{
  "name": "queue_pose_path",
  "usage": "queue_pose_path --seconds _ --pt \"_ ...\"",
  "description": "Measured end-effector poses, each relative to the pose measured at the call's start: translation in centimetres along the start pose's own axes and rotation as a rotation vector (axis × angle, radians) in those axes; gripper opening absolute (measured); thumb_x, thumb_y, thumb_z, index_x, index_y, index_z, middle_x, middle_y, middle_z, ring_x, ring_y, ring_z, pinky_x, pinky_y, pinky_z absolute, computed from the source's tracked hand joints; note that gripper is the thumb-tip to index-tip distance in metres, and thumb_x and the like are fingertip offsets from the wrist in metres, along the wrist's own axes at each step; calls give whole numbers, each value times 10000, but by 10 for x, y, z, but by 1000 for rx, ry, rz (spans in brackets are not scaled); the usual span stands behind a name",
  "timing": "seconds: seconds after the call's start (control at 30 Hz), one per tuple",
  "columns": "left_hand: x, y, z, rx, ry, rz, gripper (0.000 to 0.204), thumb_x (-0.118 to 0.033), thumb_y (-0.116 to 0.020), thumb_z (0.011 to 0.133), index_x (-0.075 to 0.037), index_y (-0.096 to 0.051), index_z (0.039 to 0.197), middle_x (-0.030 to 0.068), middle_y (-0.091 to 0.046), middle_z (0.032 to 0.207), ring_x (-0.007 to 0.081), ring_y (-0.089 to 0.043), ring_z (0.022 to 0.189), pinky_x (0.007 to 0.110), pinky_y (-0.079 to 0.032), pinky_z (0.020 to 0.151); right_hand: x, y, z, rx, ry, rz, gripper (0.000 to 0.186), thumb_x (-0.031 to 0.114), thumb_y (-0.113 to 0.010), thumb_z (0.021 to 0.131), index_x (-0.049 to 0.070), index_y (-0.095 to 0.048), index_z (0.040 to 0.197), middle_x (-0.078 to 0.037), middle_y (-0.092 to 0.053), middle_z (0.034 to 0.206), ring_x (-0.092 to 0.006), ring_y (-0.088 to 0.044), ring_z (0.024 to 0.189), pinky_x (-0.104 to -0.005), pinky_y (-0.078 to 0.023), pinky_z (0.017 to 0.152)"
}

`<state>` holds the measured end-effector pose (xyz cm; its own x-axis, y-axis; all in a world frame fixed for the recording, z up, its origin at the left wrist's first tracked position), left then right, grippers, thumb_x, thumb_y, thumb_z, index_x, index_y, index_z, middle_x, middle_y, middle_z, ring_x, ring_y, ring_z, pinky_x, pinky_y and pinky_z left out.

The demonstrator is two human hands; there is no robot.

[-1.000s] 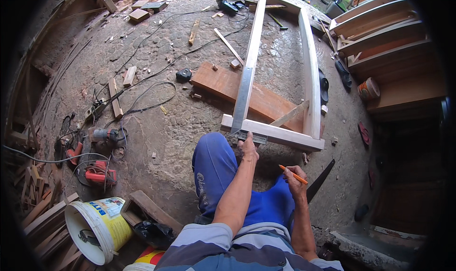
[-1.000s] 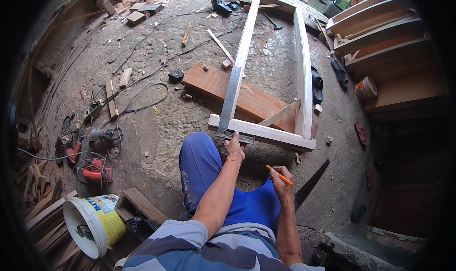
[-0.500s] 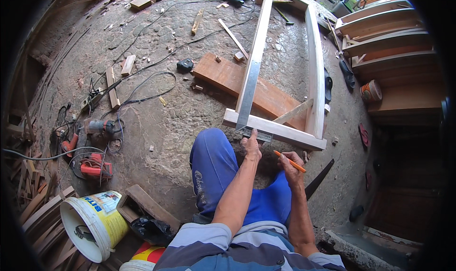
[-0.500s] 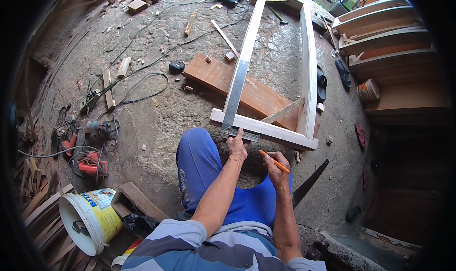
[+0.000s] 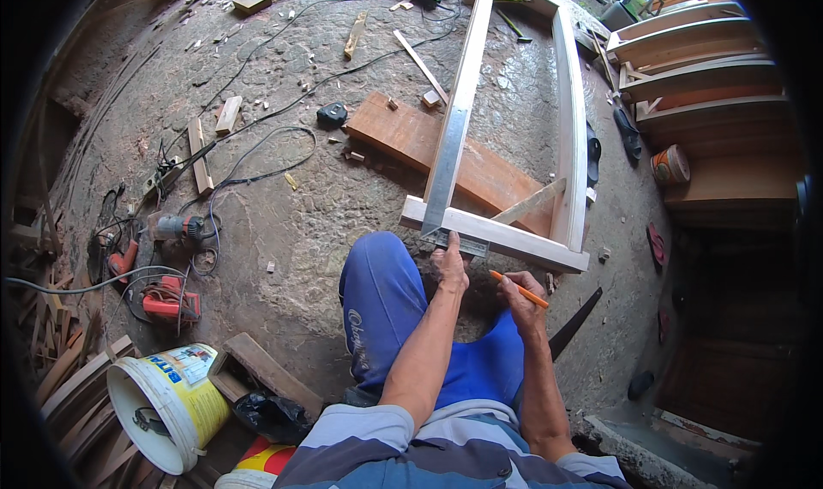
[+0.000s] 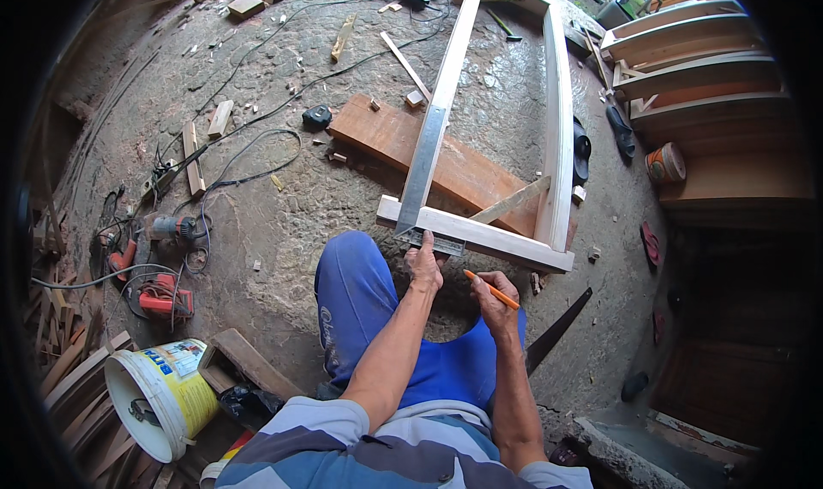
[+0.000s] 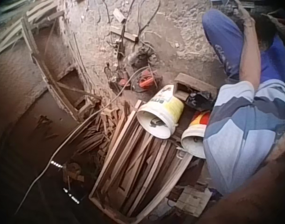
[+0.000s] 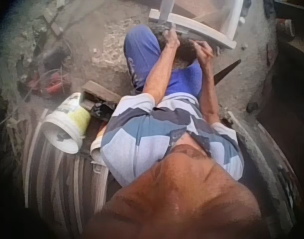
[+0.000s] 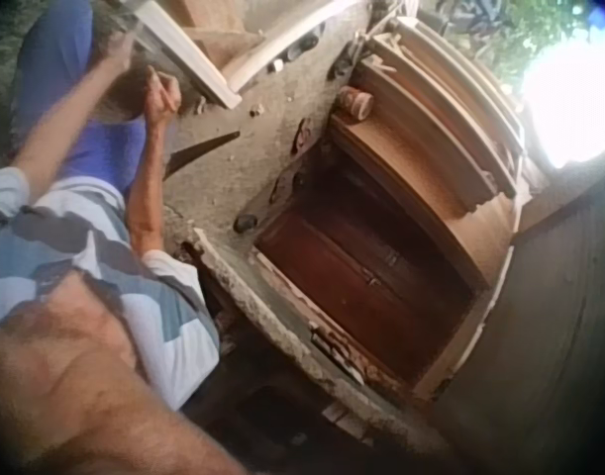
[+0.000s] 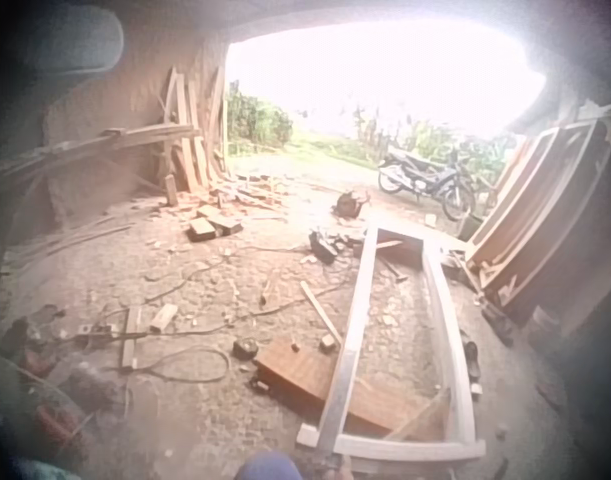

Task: The person uses a hand saw to cut a wooden frame piece while sitting on the floor. They measure and mark the wood with a square and pencil, then saw along the marked line to separate a small section.

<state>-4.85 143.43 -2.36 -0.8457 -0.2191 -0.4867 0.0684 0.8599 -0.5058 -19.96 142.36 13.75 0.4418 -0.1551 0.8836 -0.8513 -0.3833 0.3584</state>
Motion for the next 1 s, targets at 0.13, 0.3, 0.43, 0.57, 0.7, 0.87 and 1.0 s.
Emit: queue_pose_path --seconds 0.13,0.3,0.43,0.57,0.7,0.87,1.0 --pt "-1 9 13 8 26 44 341 -321 -765 945 -31 -647 1081 112 -698 1070 233 -707 914 443 -627 749 11 -10 12 34 46 11 237 219 -690 993 -10 -684 1054 -65 -699 879 -109 -659 770 -262 -551 707" --pt "1 4 14 60 6 -38 302 -292 -738 968 -31 -652 1092 110 -698 1064 224 -707 903 438 -624 765 16 -23 29 63 88 26 255 228 -691 993 -18 -694 1061 -50 -697 841 -89 -640 737 -250 -531 682" --pt "0 3 8 98 49 -31 279 -266 -727 976 -32 -657 1110 108 -696 1067 216 -705 892 426 -619 767 33 -38 44 100 140 -8 239 223 -690 998 0 -693 1087 -32 -688 862 -77 -631 747 -236 -523 684" --pt "-5 -1 6 165 37 -106 233 -195 -674 1007 -37 -646 1177 89 -685 1091 201 -693 919 380 -606 777 55 -63 69 140 183 54 250 206 -695 990 -13 -693 1109 -42 -693 872 -77 -613 754 -244 -512 668" --pt "-15 -7 -3 180 43 -78 277 -154 -627 1021 -34 -588 1268 83 -646 1186 195 -673 1022 396 -593 827 71 -94 106 210 163 67 301 254 -706 986 -26 -685 1095 -48 -690 874 -90 -616 740 -259 -514 640" --pt "-13 -6 -5 65 97 46 245 -231 -682 990 -82 -631 1178 33 -664 1030 141 -651 844 321 -516 626 82 -133 152 352 28 -190 374 353 -688 997 -21 -677 1009 -55 -669 780 -114 -619 648 -287 -518 586" --pt "-8 0 2 5 79 87 225 -266 -709 973 -127 -645 1138 2 -665 993 121 -631 795 312 -465 562 88 -156 175 444 86 -403 441 429 -679 988 -12 -676 984 -95 -688 770 -180 -650 653 -343 -524 614"
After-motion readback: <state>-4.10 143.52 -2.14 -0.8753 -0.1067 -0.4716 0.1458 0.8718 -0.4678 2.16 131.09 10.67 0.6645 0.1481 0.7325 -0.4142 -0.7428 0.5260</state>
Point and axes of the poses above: each hand's wrist, its own z-axis towards the middle knuckle, its own y-axis out of the back of the hand, x = y × z, the point moved 6 cm from there along z, towards the middle knuckle
